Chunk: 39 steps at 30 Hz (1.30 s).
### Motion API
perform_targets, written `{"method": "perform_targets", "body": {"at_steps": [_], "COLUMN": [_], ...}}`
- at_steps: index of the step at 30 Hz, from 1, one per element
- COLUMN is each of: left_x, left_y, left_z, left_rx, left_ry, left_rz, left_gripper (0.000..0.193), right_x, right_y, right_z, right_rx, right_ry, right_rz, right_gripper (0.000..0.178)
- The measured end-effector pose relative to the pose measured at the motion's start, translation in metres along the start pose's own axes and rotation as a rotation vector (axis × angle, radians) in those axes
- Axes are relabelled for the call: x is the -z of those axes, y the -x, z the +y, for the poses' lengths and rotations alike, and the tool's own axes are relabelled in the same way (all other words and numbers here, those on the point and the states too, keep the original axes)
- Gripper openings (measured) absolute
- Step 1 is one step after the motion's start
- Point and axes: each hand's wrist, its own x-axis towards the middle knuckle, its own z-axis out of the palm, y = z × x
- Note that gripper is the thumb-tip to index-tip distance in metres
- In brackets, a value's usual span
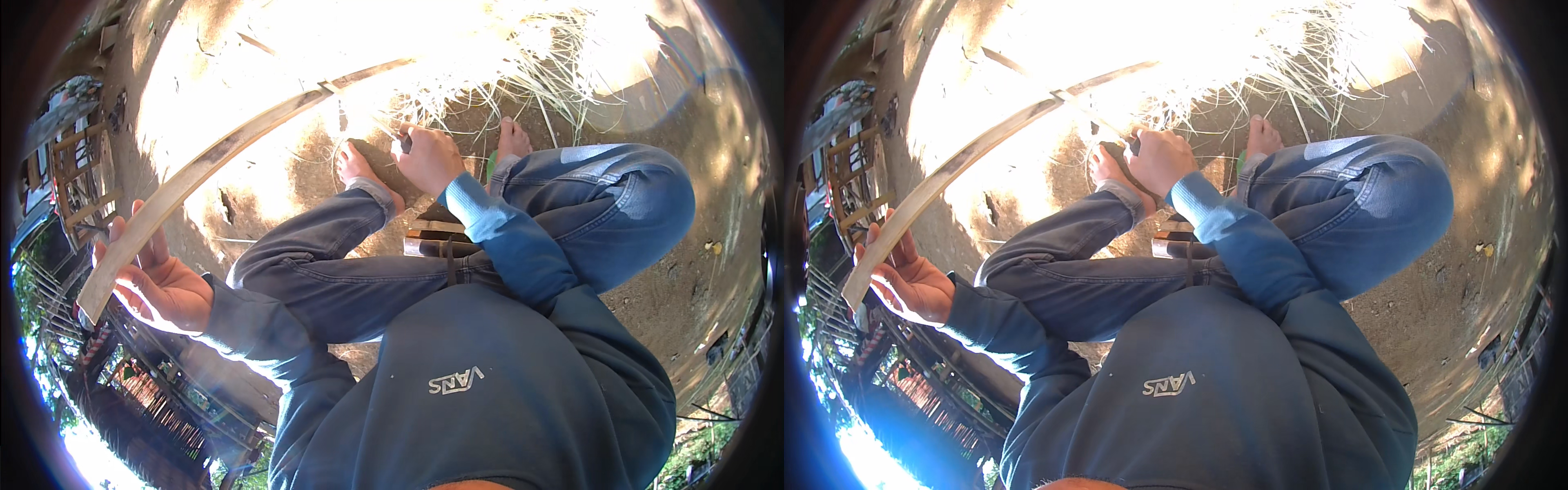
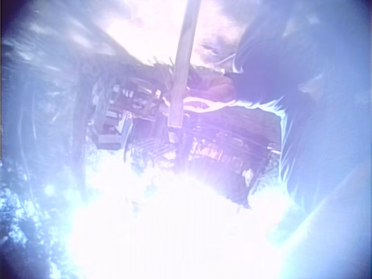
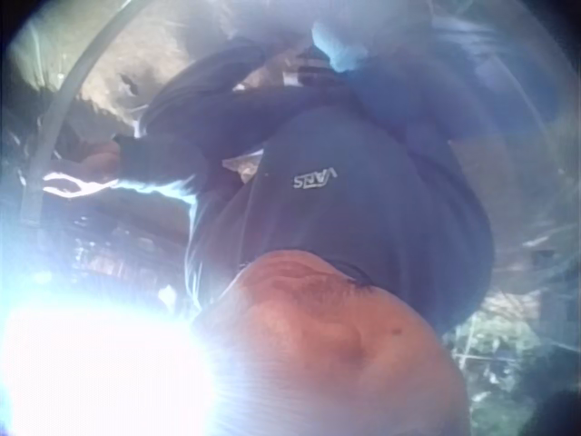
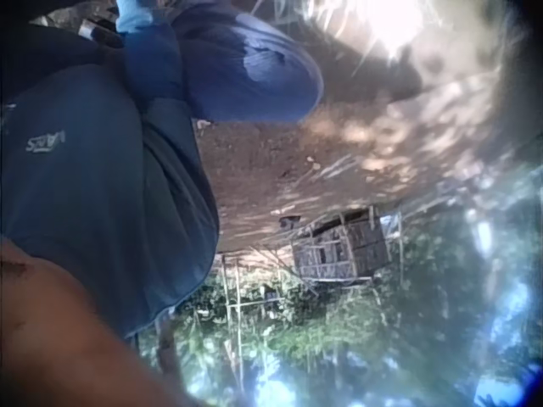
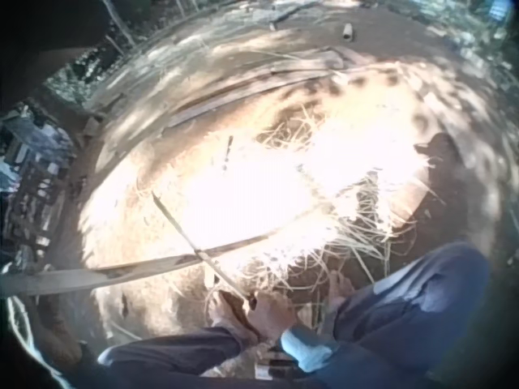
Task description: The person sits cross-legged on the ground and uses a machete to shave thin strips from a long piece of bamboo. They repeatedly scrape the blade along the bamboo to create fine shavings, which accumulate on the ground.
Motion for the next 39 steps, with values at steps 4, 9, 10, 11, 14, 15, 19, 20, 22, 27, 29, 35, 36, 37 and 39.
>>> {"method": "perform_targets", "body": {"at_steps": [4, 9, 10, 11, 14, 15, 19, 20, 22, 27, 29, 35, 36, 37, 39], "left_x": [0.003, -0.001, 0.001, 0.002, 0.0, -0.001, 0.0, -0.001, -0.003, -0.002, -0.007, 0.004, 0.007, 0.011, 0.013], "left_y": [0.0, 0.0, 0.001, 0.0, 0.0, 0.001, 0.001, 0.0, 0.0, 0.001, 0.004, -0.009, -0.01, -0.01, -0.007], "left_z": [-0.003, 0.001, 0.0, -0.001, -0.001, -0.002, 0.0, 0.0, 0.0, -0.001, 0.001, 0.002, 0.002, 0.0, -0.004], "left_rx": [-0.024, -0.024, -0.028, -0.03, -0.014, -0.019, -0.026, -0.026, -0.023, -0.007, -0.006, -0.107, -0.104, -0.097, -0.088], "left_ry": [-0.018, -0.028, -0.036, -0.043, -0.043, -0.037, -0.014, -0.001, -0.02, 0.002, 0.016, -0.09, -0.114, -0.143, -0.147], "left_rz": [-0.041, -0.051, -0.047, -0.044, -0.017, -0.02, -0.04, -0.048, -0.038, 0.002, 0.037, 0.109, 0.101, 0.094, 0.082], "left_gripper": [0.045, 0.046, 0.046, 0.046, 0.046, 0.046, 0.046, 0.046, 0.046, 0.047, 0.047, 0.047, 0.047, 0.047, 0.047], "right_x": [0.013, -0.007, -0.008, -0.01, -0.021, -0.024, -0.011, -0.01, -0.021, -0.018, -0.018, -0.018, -0.02, -0.024, -0.025], "right_y": [0.009, -0.011, -0.015, -0.019, -0.024, -0.021, -0.012, -0.014, -0.034, -0.039, -0.032, -0.032, -0.029, -0.025, -0.017], "right_z": [-0.018, 0.011, 0.018, 0.024, 0.029, 0.03, 0.016, 0.02, 0.051, 0.067, 0.053, 0.059, 0.06, 0.059, 0.035], "right_rx": [0.07, 0.05, 0.068, 0.086, 0.081, 0.06, 0.019, 0.011, -0.088, -0.241, -0.176, -0.145, -0.14, -0.135, -0.095], "right_ry": [-0.009, 0.091, 0.088, 0.086, 0.081, 0.069, 0.08, 0.092, 0.196, 0.159, 0.117, 0.138, 0.115, 0.092, 0.03], "right_rz": [-0.006, 0.105, 0.124, 0.144, 0.137, 0.12, 0.062, 0.071, 0.121, 0.04, 0.095, 0.044, 0.033, 0.015, -0.005], "right_gripper": [0.023, 0.031, 0.031, 0.03, 0.029, 0.029, 0.029, 0.029, 0.03, 0.034, 0.033, 0.032, 0.032, 0.033, 0.035]}}
